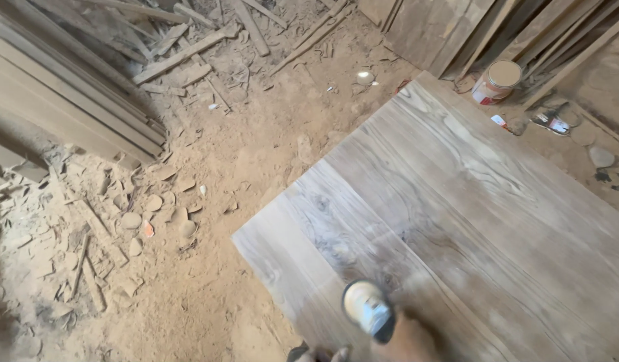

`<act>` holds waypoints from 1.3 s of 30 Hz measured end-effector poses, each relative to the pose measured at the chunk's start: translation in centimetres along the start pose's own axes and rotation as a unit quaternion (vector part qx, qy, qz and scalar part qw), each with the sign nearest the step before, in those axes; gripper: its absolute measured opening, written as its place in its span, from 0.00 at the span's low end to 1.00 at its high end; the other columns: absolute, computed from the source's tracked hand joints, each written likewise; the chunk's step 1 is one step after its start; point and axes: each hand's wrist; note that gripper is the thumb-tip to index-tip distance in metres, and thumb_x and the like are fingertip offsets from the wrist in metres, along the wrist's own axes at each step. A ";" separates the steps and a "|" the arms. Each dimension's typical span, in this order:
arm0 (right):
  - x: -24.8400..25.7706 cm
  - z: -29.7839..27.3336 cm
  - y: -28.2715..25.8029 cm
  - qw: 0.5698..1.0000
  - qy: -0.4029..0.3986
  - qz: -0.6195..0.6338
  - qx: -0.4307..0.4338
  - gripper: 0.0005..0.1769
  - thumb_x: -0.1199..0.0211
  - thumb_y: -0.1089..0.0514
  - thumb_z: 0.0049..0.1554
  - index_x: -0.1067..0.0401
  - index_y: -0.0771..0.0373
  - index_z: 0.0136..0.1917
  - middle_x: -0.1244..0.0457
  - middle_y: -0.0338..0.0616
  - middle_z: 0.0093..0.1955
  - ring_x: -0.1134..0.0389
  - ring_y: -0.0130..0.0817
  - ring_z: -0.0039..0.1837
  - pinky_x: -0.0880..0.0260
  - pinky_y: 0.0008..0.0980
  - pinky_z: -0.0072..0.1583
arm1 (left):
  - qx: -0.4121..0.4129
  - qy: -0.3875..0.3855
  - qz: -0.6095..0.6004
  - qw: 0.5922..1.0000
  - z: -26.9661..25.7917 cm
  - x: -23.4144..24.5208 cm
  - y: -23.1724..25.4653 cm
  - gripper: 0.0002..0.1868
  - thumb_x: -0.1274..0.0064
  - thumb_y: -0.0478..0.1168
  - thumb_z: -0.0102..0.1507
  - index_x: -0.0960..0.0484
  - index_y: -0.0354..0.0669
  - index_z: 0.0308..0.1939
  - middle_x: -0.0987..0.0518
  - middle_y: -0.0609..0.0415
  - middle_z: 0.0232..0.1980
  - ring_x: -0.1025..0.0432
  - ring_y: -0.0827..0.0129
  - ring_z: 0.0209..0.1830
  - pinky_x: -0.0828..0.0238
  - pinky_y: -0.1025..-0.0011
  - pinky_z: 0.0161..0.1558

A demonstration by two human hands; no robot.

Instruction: Sanding a large wooden board using an electric orbital sander.

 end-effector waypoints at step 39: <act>-1.1 -4.9 -6.7 0.996 0.000 -0.064 0.070 0.46 0.25 0.30 0.36 0.25 0.66 0.56 0.29 0.58 0.53 0.26 0.51 0.59 0.24 0.45 0.60 | 0.280 0.249 -0.176 0.910 0.0 -5.0 -8.2 0.38 0.61 0.57 0.70 0.42 0.27 0.73 0.37 0.30 0.74 0.43 0.44 0.76 0.48 0.57 0.73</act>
Point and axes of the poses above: each hand's wrist, its own z-axis towards the middle knuckle, its own x-axis out of the back of the hand, y = z × x
